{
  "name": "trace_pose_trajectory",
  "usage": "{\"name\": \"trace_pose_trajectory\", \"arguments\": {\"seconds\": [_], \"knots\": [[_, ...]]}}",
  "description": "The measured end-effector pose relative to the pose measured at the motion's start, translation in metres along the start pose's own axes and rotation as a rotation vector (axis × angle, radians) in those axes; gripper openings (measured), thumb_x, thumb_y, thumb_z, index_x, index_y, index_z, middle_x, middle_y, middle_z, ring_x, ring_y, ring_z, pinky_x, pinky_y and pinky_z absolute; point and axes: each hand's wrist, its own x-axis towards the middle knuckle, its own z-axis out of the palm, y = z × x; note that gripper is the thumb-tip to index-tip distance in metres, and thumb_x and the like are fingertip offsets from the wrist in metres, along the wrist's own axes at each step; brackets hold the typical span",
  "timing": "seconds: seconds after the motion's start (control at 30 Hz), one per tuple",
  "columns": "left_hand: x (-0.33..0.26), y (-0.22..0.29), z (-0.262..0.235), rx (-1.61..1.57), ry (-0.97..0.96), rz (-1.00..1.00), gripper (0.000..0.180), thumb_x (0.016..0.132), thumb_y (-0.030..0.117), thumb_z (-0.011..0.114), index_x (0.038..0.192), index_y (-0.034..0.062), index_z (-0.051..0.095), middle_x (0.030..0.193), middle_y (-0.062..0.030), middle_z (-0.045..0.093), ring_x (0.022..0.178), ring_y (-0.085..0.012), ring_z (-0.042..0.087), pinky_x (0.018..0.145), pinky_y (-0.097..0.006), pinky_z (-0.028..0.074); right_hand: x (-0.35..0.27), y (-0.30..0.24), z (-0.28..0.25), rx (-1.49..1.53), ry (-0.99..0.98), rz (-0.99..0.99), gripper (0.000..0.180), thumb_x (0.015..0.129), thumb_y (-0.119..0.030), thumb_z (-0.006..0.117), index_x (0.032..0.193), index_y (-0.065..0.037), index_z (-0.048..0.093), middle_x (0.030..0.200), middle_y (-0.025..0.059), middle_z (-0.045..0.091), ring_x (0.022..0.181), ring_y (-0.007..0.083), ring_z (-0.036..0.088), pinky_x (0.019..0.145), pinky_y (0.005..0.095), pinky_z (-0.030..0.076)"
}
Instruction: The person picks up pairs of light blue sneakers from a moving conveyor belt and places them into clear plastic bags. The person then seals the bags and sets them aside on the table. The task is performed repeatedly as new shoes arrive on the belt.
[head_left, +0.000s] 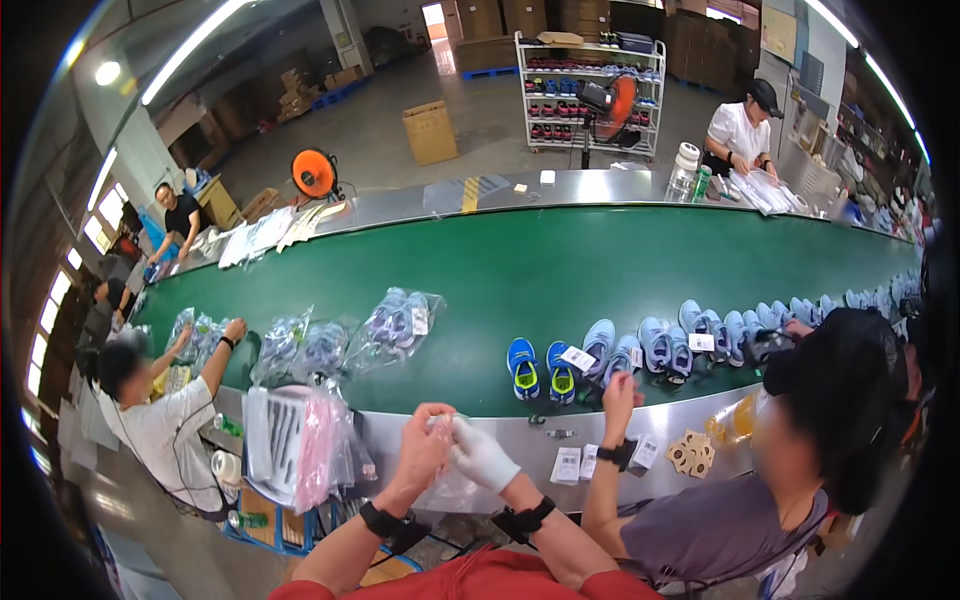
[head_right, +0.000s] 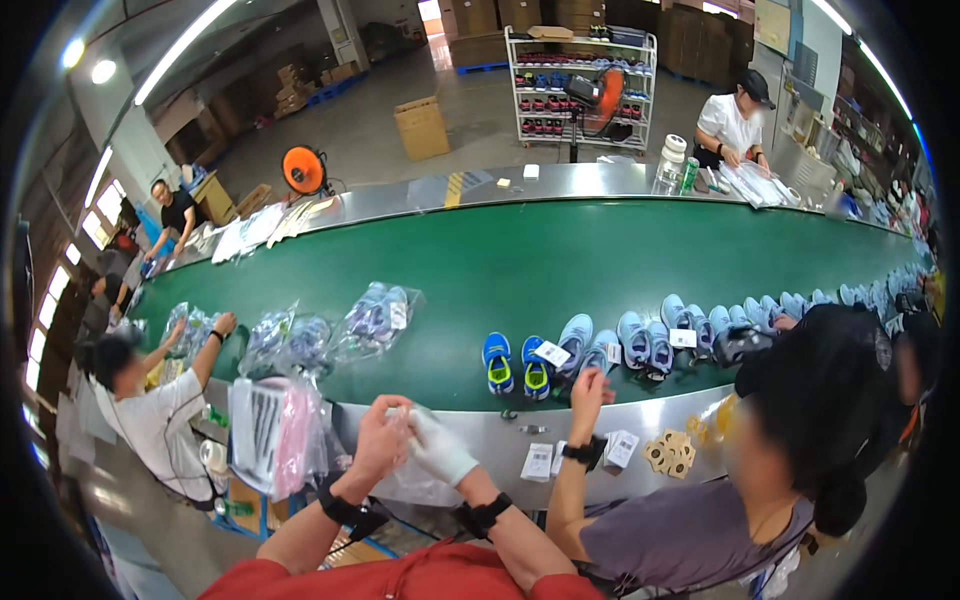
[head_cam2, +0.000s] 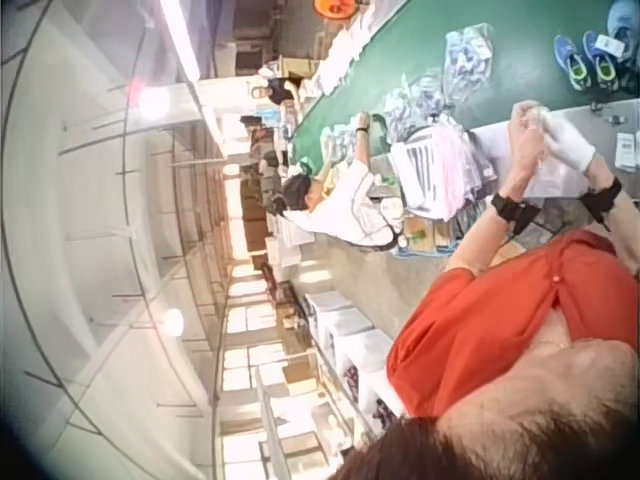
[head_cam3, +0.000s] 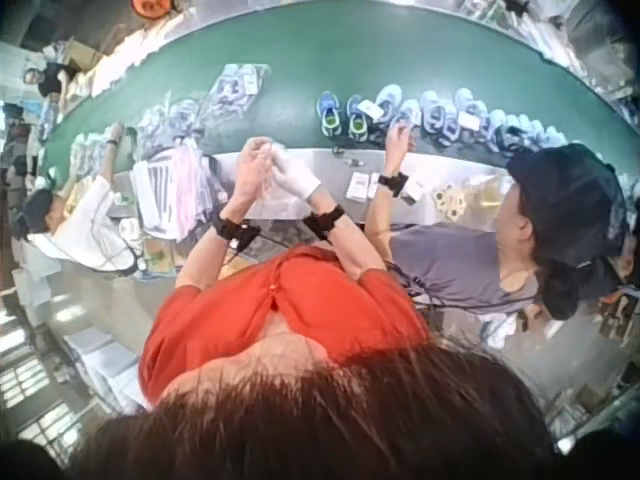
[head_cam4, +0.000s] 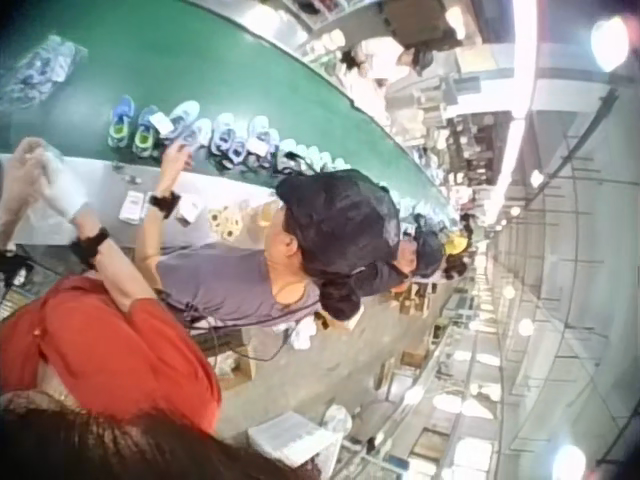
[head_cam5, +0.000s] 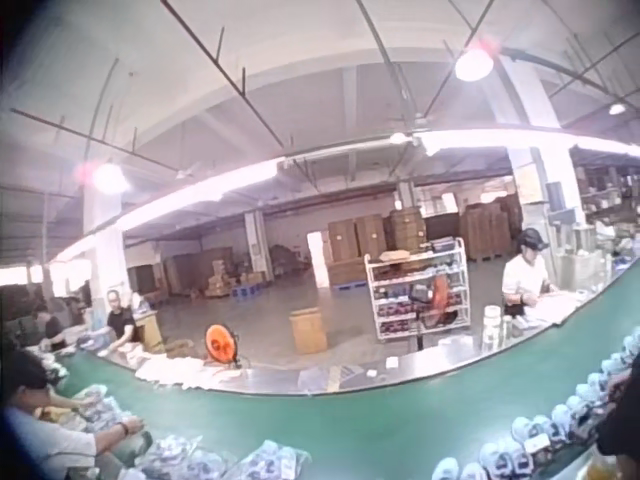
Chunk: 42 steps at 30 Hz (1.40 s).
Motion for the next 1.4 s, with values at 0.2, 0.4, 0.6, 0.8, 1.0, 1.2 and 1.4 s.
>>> {"name": "trace_pose_trajectory", "arguments": {"seconds": [0.2,0.4,0.6,0.8,1.0,1.2,1.4], "knots": [[-0.039,-0.005,0.035,0.399,-0.264,0.057,0.016,0.088,0.015,0.057,0.102,0.0079,0.054,0.06,0.0009,0.048,0.043,-0.0048,0.04,0.039,-0.024,0.032,-0.017,0.093,0.02,-0.395,0.174,-0.064,0.024,0.084,-0.021,0.054,0.104,-0.009,0.055,0.094,0.0146,0.06,0.078,0.0295,0.063,0.068,0.0414,0.049],[0.01,0.025,-0.034,0.433,0.23,0.17,0.013,0.089,0.012,0.056,0.1,0.0071,0.051,0.054,0.0025,0.046,0.041,-0.0047,0.041,0.036,-0.022,0.03,0.05,0.03,-0.068,-0.364,0.397,0.421,0.017,0.085,-0.022,0.053,0.089,-0.006,0.054,0.08,0.0143,0.063,0.069,0.0302,0.062,0.061,0.0382,0.047],[0.041,0.042,-0.024,0.112,0.141,0.119,0.013,0.091,0.016,0.053,0.1,0.0077,0.05,0.053,0.0007,0.048,0.036,-0.0042,0.039,0.031,-0.021,0.029,0.056,0.002,-0.021,0.324,-0.225,0.256,0.02,0.089,-0.011,0.05,0.105,-0.001,0.056,0.092,0.0081,0.063,0.088,0.0183,0.061,0.079,0.0305,0.048],[0.009,0.003,-0.007,0.748,-0.476,0.428,0.011,0.09,0.013,0.053,0.097,0.0048,0.055,0.064,-0.0048,0.053,0.061,-0.0097,0.055,0.053,-0.027,0.045,0.065,0.063,0.029,-0.015,0.042,0.2,0.023,0.087,-0.018,0.051,0.104,-0.004,0.059,0.093,0.011,0.063,0.085,0.022,0.061,0.076,0.0347,0.048],[-0.007,-0.003,-0.077,0.452,-0.707,0.195,0.017,0.089,0.009,0.051,0.105,0.0082,0.054,0.07,-0.0123,0.054,0.058,-0.0188,0.053,0.056,-0.03,0.044,0.103,0.023,-0.011,1.002,0.418,0.362,0.024,0.093,-0.025,0.046,0.106,-0.006,0.054,0.094,0.0086,0.058,0.087,0.0178,0.058,0.073,0.0295,0.049],[0.01,0.0,-0.109,0.461,-0.929,0.282,0.018,0.085,0.01,0.055,0.103,0.0084,0.059,0.066,-0.0142,0.057,0.055,-0.0251,0.059,0.053,-0.033,0.046,0.12,0.063,-0.003,1.309,0.34,0.193,0.05,0.093,-0.044,0.035,0.13,-0.011,0.038,0.13,0.0172,0.044,0.12,0.0331,0.043,0.096,0.0559,0.036],[0.027,-0.001,-0.105,0.587,-0.58,0.325,0.02,0.082,0.013,0.059,0.101,0.0093,0.055,0.066,-0.015,0.057,0.056,-0.0298,0.059,0.05,-0.037,0.047,0.131,0.048,0.005,1.245,0.573,0.238,0.049,0.094,-0.041,0.035,0.136,-0.018,0.03,0.127,0.0161,0.045,0.113,0.0347,0.049,0.09,0.056,0.042]]}}
